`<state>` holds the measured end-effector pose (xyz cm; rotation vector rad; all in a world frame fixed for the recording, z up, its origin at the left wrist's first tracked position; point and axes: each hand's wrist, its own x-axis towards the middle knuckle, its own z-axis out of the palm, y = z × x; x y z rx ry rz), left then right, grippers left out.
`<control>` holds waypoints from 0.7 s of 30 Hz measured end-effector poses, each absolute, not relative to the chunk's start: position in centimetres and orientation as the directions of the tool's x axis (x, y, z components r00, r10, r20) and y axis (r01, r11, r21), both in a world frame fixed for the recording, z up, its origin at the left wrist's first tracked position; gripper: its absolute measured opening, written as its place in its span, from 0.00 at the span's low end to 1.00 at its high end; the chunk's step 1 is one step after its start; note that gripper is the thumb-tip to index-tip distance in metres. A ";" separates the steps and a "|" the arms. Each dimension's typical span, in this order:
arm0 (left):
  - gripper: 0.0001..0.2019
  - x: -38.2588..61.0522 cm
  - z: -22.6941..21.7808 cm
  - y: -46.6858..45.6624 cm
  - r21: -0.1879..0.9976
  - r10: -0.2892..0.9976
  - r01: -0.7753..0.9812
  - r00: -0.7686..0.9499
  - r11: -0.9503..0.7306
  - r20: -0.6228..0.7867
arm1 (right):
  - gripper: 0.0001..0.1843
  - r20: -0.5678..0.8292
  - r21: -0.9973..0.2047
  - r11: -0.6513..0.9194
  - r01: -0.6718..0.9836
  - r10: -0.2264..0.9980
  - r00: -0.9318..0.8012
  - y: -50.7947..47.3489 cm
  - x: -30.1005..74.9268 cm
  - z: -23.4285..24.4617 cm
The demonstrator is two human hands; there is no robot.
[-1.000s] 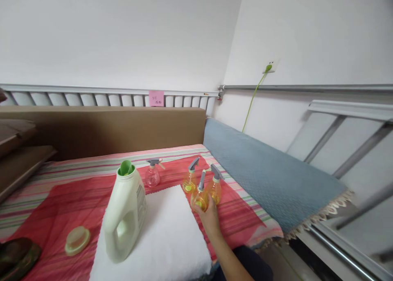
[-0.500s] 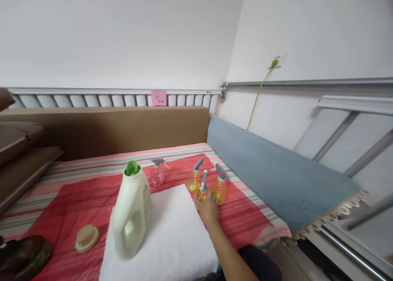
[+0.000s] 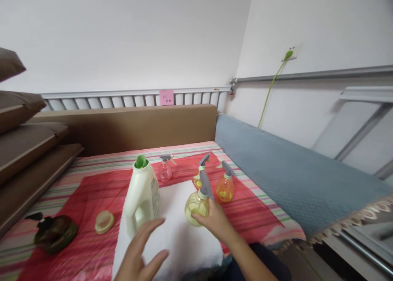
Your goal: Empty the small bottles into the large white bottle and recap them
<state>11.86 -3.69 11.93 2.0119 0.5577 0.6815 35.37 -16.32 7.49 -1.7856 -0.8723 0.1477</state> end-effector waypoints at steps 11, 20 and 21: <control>0.14 18.4 17.0 -5.0 0.971 0.371 -0.142 0.905 -0.194 0.206 | 0.36 0.171 -0.980 0.111 0.167 0.898 0.405 -16.9 28.3 12.4; 0.14 17.1 18.4 -4.1 0.985 0.512 -0.162 0.842 -0.057 0.169 | 0.46 -0.006 -0.443 -0.039 -0.896 0.999 -0.041 -14.9 26.0 8.2; 0.13 17.0 18.5 -4.2 0.986 0.523 -0.151 0.836 -0.071 0.166 | 0.46 -0.007 -0.421 -0.048 -0.906 0.999 -0.050 -14.8 25.7 8.2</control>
